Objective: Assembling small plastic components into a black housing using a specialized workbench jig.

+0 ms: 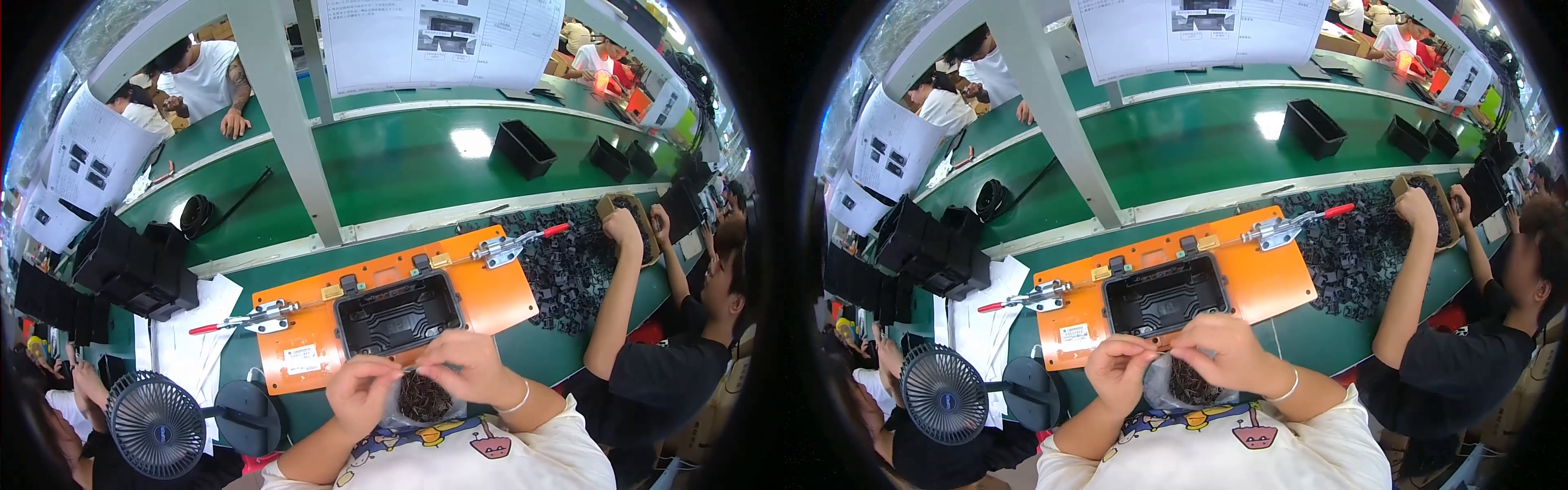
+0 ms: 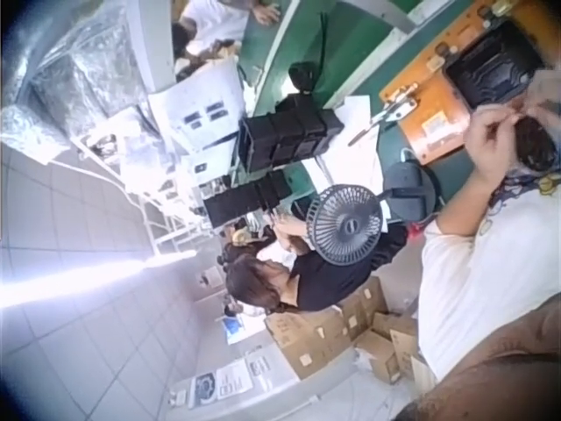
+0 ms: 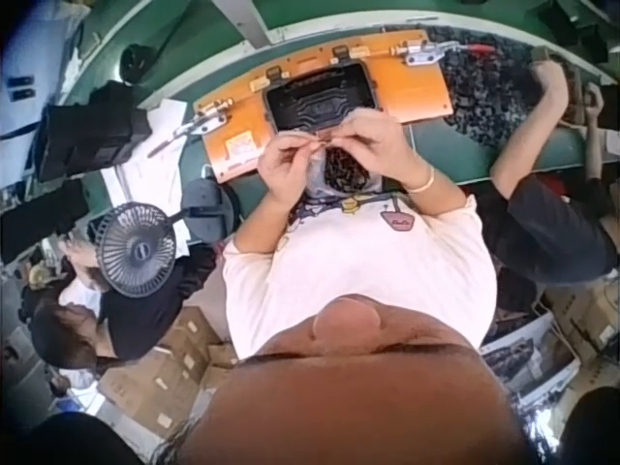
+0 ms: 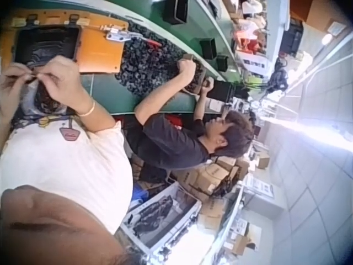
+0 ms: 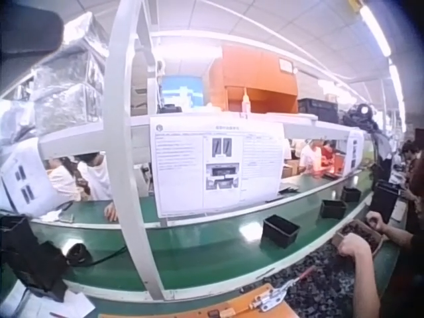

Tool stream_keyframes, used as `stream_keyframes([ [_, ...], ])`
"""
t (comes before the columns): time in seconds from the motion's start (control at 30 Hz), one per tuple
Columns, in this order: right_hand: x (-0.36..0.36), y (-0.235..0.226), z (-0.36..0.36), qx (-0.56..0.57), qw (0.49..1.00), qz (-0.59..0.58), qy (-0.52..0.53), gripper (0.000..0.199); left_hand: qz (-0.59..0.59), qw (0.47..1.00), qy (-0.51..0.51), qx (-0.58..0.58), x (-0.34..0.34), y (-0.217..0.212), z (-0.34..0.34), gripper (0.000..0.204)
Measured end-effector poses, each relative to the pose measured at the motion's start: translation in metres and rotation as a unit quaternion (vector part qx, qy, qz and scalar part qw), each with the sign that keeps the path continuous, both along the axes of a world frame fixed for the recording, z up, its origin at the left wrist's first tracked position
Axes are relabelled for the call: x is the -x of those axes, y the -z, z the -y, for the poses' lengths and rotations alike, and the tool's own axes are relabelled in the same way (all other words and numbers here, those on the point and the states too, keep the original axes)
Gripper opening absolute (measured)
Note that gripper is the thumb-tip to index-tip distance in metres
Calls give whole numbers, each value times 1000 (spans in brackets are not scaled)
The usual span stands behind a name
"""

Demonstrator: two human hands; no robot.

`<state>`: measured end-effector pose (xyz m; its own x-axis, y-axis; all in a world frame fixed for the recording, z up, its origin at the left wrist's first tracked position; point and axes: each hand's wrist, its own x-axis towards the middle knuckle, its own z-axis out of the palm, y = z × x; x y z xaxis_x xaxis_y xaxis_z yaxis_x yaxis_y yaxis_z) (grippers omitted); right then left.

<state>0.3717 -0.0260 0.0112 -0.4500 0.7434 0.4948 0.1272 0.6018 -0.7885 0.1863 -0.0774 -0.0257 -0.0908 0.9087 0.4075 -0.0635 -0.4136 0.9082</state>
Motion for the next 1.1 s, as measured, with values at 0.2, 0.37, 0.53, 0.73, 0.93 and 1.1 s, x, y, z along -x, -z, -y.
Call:
stream_keyframes([
  [0.2,-35,-4,-88,-141,949,163,232,12,62,989,-130,15,25,-14,-27,17],
  [0.37,-36,7,-104,-168,938,235,192,13,-38,983,-178,-12,57,-10,-49,15],
  [0.53,-33,12,-97,-176,931,240,210,29,-138,960,-241,31,60,-17,-69,11],
  [0.73,-43,1,-80,-136,946,217,197,29,-291,923,-249,-27,61,0,-91,13],
  [0.93,-64,2,-76,-130,945,200,224,29,-375,887,-258,-83,59,-2,-91,12],
  [1.1,-94,6,-82,-73,950,87,290,33,-370,889,-252,-90,58,-11,-89,15],
])
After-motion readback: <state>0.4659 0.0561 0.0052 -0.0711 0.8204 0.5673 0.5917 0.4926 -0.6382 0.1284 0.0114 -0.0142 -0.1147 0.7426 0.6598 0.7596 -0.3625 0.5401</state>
